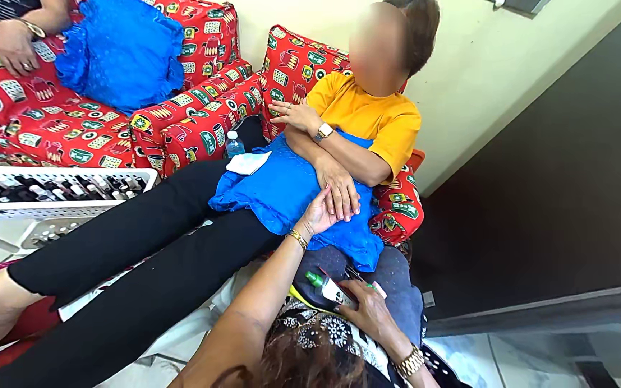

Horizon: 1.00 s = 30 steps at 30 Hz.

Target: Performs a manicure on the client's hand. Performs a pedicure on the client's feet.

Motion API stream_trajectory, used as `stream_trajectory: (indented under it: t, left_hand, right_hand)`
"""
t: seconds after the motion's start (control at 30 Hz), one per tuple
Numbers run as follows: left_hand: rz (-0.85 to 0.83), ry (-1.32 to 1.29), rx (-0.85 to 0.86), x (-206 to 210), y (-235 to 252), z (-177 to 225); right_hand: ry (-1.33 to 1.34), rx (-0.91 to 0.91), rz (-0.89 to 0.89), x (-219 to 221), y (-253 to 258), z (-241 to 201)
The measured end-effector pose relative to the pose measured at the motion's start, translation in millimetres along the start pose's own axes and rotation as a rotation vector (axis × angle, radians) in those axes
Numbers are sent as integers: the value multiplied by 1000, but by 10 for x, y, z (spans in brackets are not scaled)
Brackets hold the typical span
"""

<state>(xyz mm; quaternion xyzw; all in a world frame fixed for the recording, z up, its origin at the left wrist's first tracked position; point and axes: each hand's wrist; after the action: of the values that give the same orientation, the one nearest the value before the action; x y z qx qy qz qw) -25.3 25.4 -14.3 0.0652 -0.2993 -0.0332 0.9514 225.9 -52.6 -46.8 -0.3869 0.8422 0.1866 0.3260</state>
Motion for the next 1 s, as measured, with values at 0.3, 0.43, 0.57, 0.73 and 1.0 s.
stream_trajectory:
  t: [0.3, 0.43, 0.57, 0.73, 1.0]
  left_hand:
    - [-53, -26, 8, -56, 10, -29]
    - [-80, -2, 10, -95, 31, -49]
    - [-64, 14, -2, -92, 26, -32]
    - [-60, 0, -4, -90, 31, -43]
    - [-52, -17, -28, -130, 39, -46]
  right_hand:
    - [-139, -383, 126, 126, 188, 16]
    - [-180, -495, 157, 192, 264, 17]
    - [-176, -577, 190, 219, 255, 53]
    - [-154, -393, 71, 174, 242, -46]
    - [348, -350, 243, 14, 233, -85]
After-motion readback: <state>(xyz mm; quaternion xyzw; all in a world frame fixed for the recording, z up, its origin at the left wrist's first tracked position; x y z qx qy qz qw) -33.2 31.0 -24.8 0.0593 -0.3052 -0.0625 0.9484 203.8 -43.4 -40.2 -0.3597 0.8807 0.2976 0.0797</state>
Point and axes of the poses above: each hand's wrist, its own y-axis towards the middle knuckle, its own x-axis out of the palm, z = x × y, and after that the axes turned 14 degrees about y, right-handed
